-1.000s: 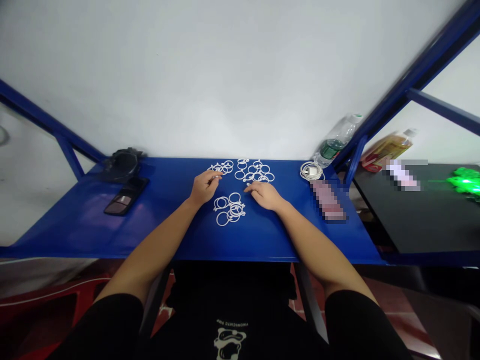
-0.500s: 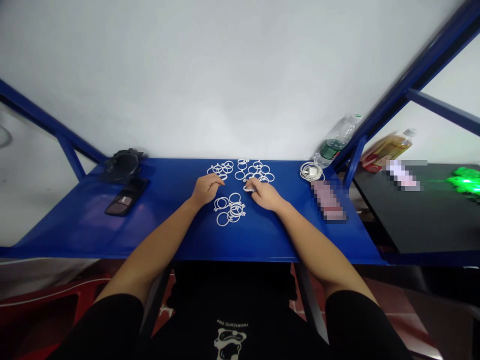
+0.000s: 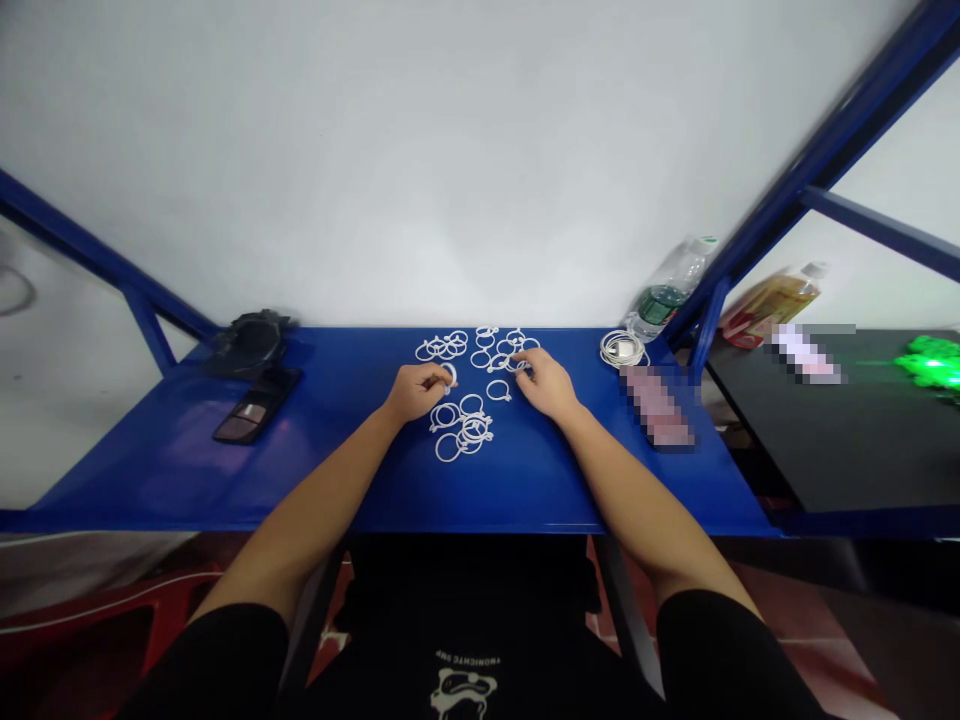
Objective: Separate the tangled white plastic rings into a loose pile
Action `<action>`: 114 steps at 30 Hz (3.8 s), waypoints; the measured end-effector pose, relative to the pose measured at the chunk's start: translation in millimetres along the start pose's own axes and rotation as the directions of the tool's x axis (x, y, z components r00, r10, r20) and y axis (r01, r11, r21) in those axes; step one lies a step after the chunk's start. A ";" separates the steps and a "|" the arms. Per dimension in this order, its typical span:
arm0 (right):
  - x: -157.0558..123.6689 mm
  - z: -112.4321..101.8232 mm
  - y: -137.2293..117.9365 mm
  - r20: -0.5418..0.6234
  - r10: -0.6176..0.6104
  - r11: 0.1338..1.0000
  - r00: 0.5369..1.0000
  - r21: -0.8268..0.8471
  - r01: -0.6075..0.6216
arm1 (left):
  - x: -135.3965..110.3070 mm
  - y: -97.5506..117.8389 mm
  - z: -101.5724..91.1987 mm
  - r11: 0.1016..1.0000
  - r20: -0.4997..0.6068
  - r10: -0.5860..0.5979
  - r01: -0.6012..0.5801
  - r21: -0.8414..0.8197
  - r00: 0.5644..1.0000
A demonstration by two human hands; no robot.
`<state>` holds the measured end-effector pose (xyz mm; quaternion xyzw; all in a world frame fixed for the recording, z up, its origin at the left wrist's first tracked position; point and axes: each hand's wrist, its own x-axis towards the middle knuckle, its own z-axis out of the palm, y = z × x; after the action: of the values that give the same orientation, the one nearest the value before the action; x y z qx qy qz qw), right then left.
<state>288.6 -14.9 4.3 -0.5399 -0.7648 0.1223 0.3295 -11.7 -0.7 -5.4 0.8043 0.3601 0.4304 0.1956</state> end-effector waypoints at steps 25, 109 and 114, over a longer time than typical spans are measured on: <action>-1.0 2.6 -0.1 0.125 0.024 0.991 0.992 -0.131 -0.007 | 6.1 -24.8 -3.3 0.821 -0.143 -0.339 0.367 0.438 0.930; -6.7 2.4 -14.9 0.043 -0.091 0.951 0.995 0.299 0.074 | 10.3 -9.8 -3.2 0.979 -0.226 -0.167 0.188 0.077 0.960; -15.9 1.9 -31.9 0.211 -0.271 0.951 0.939 0.210 0.227 | 11.2 -7.7 -3.9 0.978 -0.200 -0.183 0.198 0.060 0.962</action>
<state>266.8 -41.4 14.3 -0.3876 -0.8465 0.2125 0.2967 -14.0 12.8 -1.9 0.7272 0.4700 0.4712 0.1680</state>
